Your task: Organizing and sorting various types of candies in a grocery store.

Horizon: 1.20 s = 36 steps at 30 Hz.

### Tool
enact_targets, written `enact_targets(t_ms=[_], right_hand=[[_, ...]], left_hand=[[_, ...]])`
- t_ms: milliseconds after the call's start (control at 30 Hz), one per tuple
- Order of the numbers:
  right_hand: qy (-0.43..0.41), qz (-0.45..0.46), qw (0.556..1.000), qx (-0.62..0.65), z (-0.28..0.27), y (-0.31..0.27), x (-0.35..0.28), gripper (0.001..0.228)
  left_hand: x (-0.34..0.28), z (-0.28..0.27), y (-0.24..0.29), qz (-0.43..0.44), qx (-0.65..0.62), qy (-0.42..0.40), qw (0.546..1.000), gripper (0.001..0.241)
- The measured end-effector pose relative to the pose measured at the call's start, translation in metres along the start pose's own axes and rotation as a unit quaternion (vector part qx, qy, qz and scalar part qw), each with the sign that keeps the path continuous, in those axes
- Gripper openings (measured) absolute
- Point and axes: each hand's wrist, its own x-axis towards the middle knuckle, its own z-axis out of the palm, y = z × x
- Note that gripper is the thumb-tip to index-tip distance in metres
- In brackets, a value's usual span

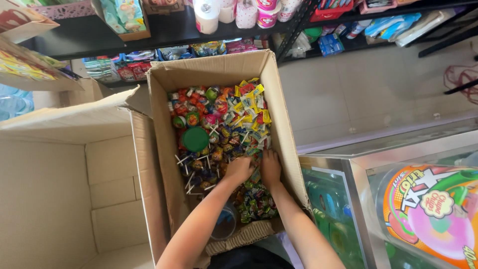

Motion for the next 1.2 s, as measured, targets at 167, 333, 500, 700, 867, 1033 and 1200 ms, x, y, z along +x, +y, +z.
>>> enact_targets(t_ms=[167, 333, 500, 700, 867, 1033, 1200], right_hand=[[0.041, 0.069, 0.991, 0.104, -0.030, -0.017, -0.013, 0.031], [0.113, 0.164, 0.924, 0.325, -0.038, -0.010, -0.067, 0.021], [0.020, 0.303, 0.772, 0.558, 0.008, 0.032, -0.128, 0.029], [0.021, 0.321, 0.680, 0.659, -0.043, 0.011, -0.131, 0.020], [0.010, 0.341, 0.680, 0.649, -0.053, 0.007, -0.131, 0.026], [0.019, 0.324, 0.646, 0.691, -0.036, 0.017, -0.135, 0.028], [0.020, 0.324, 0.669, 0.669, -0.027, 0.016, -0.132, 0.031]], left_hand=[[0.015, 0.018, -0.006, -0.014, -0.051, 0.023, 0.998, 0.027], [0.040, 0.043, -0.005, 0.020, -0.073, 0.099, 0.992, 0.038], [0.069, 0.072, 0.010, 0.090, 0.036, 0.132, 0.986, 0.049], [0.081, 0.089, 0.028, 0.109, 0.103, 0.163, 0.975, 0.051], [0.114, 0.132, -0.007, 0.140, 0.130, 0.169, 0.967, 0.023], [0.082, 0.071, 0.007, 0.137, -0.025, 0.173, 0.975, 0.027], [0.006, -0.030, 0.044, -0.065, -0.296, 0.010, 0.953, 0.024]])
